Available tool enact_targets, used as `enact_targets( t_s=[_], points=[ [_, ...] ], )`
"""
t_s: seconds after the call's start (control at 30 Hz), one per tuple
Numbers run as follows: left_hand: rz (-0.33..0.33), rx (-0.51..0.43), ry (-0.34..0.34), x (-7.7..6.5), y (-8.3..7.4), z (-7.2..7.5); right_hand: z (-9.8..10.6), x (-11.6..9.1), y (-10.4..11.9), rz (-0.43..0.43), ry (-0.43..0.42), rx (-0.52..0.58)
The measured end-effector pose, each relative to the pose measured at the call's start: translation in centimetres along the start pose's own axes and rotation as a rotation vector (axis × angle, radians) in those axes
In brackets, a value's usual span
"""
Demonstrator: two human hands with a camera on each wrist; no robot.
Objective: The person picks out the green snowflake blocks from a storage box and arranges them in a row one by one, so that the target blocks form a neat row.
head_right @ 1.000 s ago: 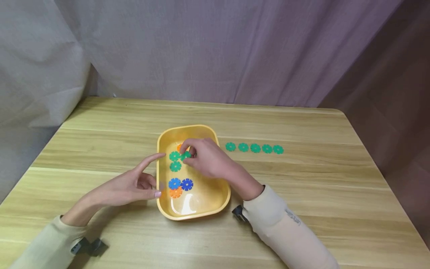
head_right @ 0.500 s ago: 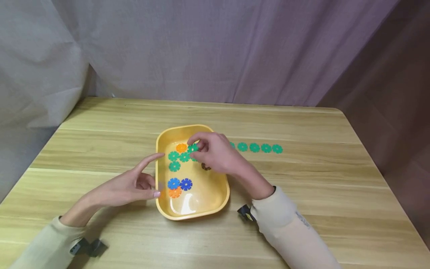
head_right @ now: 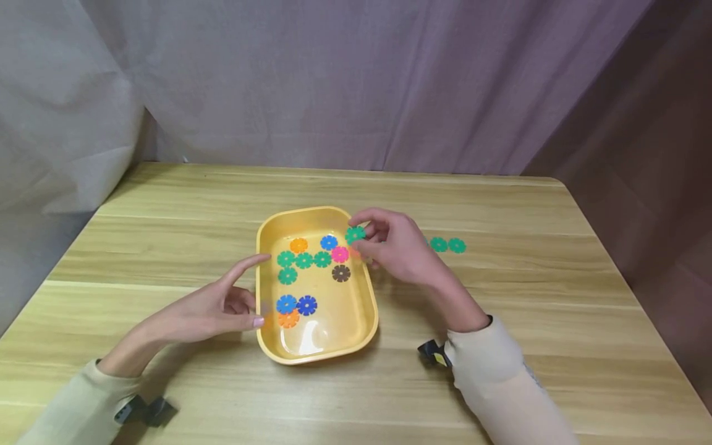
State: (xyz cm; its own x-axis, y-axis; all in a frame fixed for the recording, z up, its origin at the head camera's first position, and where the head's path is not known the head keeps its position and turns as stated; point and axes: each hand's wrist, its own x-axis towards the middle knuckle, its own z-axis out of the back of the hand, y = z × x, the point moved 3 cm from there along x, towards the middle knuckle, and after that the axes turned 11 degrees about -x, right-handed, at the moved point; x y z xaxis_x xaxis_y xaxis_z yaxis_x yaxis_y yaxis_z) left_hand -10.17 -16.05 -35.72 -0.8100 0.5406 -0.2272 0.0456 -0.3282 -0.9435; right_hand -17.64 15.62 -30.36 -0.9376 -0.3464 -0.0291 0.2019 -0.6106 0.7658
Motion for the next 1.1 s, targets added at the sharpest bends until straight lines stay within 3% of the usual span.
enact_targets(
  t_s=[0.5, 1.1],
  points=[
    [0.007, -0.007, -0.007, 0.0, 0.1, 0.0, 2.1, -0.6, -3.0, -0.015, -0.061, 0.033],
    [0.012, 0.009, -0.015, 0.0, 0.1, 0.0, 6.1, -2.2, -6.2, -0.055, -0.147, -0.008]
  ],
)
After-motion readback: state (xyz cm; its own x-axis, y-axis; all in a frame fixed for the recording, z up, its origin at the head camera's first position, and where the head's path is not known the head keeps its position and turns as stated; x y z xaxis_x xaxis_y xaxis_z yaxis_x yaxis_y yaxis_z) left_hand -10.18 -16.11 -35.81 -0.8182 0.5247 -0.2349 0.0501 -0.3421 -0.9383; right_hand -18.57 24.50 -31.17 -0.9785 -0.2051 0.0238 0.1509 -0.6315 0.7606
